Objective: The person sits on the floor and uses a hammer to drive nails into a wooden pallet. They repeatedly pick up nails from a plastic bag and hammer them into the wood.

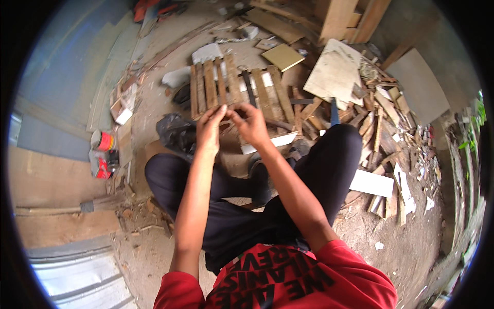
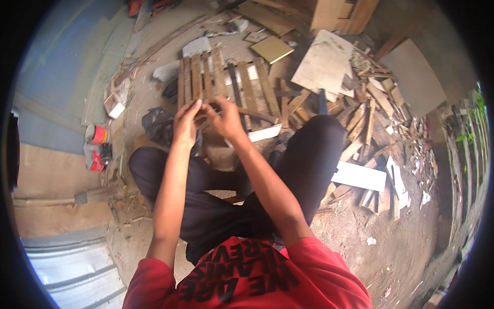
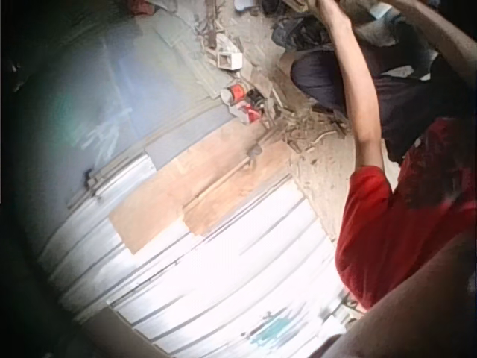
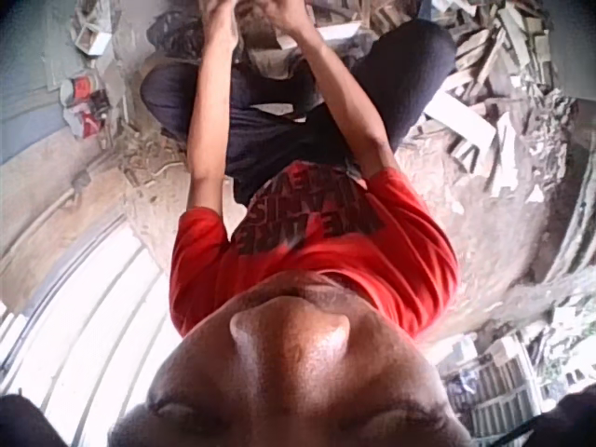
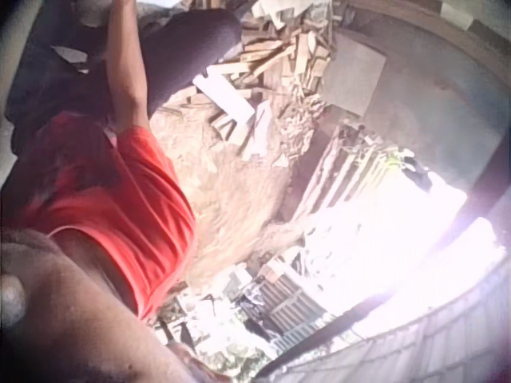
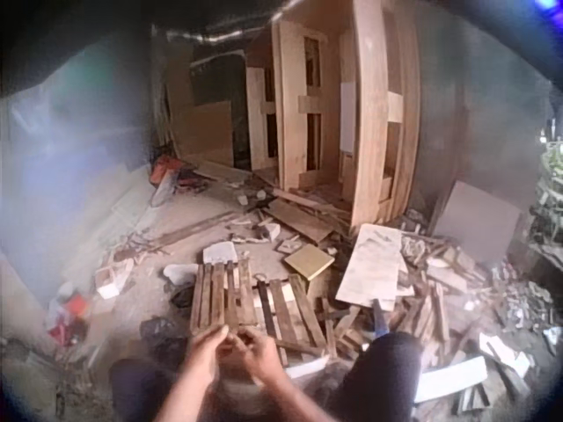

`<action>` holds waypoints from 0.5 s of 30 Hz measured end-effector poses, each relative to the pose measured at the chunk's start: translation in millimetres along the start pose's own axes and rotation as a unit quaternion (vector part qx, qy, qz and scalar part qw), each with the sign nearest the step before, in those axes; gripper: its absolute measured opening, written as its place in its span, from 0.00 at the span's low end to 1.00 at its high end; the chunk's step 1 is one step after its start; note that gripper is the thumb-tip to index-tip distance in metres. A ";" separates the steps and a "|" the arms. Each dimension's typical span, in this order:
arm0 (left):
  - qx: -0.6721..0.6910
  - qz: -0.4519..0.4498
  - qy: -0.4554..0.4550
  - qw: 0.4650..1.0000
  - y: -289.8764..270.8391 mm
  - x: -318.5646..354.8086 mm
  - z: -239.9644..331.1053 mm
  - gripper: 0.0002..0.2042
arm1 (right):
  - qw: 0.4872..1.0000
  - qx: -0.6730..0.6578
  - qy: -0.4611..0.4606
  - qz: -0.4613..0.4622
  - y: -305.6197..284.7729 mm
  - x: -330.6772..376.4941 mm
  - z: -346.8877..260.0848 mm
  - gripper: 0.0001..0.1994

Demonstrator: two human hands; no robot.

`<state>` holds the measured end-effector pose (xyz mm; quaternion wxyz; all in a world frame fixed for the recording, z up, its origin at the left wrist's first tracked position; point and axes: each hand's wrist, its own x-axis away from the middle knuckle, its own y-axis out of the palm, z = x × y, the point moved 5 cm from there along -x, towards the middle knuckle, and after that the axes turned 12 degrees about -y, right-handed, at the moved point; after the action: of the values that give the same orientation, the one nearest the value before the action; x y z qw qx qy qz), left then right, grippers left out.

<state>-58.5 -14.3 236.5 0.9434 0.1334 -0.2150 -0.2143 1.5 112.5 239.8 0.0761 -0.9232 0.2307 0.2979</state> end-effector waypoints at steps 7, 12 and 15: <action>-0.062 -0.053 0.063 0.995 48.8 3.7 76.6 0.11 | 0.988 0.088 -0.125 0.030 -42.9 -36.9 -65.0 0.12; -0.256 -0.097 0.151 0.950 84.3 12.5 171.7 0.13 | 0.960 0.232 -0.075 -0.138 -84.4 -91.3 -94.9 0.14; -0.328 -0.098 0.238 0.909 107.5 25.5 212.3 0.14 | 0.905 0.302 -0.126 -0.271 -118.5 -125.9 -107.5 0.15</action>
<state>-98.6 33.8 467.5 0.9314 -0.1163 0.1122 -0.3261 22.6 235.1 401.0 0.4577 -0.8377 0.0387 0.2956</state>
